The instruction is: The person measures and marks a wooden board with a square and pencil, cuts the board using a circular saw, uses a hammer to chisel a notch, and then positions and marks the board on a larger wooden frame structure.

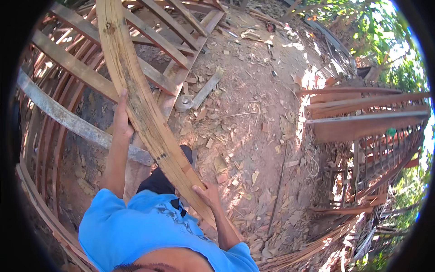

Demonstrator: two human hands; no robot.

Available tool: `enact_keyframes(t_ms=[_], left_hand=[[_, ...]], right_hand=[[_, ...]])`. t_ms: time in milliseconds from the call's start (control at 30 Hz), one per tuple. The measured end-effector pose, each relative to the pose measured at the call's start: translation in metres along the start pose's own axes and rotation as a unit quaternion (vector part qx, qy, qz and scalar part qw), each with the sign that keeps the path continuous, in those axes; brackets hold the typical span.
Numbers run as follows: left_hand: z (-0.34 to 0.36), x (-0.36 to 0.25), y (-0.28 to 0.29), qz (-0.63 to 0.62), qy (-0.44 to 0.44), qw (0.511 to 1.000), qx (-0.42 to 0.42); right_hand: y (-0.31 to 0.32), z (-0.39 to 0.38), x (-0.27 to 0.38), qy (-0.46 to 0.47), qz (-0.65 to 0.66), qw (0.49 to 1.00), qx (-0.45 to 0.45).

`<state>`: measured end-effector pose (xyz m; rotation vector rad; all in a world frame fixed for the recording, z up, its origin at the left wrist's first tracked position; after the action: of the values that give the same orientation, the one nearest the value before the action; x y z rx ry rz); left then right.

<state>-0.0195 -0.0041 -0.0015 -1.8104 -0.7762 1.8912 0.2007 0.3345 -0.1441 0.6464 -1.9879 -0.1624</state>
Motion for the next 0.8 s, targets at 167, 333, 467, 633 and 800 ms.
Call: enact_keyframes(t_ms=[167,333,467,633,800], left_hand=[[0.152,0.065,0.021,-0.065,0.042,0.996,-0.044],[0.320,0.124,-0.045,-0.160,0.047,0.986,0.018],[0.404,0.148,-0.142,-0.151,0.042,0.975,-0.155],[0.548,0.205,-0.232,-0.120,0.014,0.989,-0.083],[0.678,0.255,-0.345,-0.068,-0.094,0.991,-0.067]], right_hand=[[0.084,0.124,0.046,-0.067,-0.053,0.996,0.008],[0.232,0.305,0.079,-0.019,-0.106,0.994,0.025],[0.370,0.369,0.146,-0.034,-0.040,0.998,0.032],[0.521,0.482,0.134,-0.037,-0.134,0.990,0.026],[0.653,0.623,0.122,0.044,-0.081,0.996,0.002]])
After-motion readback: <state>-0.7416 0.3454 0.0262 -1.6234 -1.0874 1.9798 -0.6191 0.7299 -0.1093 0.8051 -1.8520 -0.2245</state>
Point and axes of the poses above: each hand's wrist, its own z-axis towards the middle knuckle, its own y-axis out of the back of the hand, x = y × z, the point moved 2 cm from there along z, towards the middle knuckle, and after that the axes turned 7 degrees about x, right-handed, at the moved point
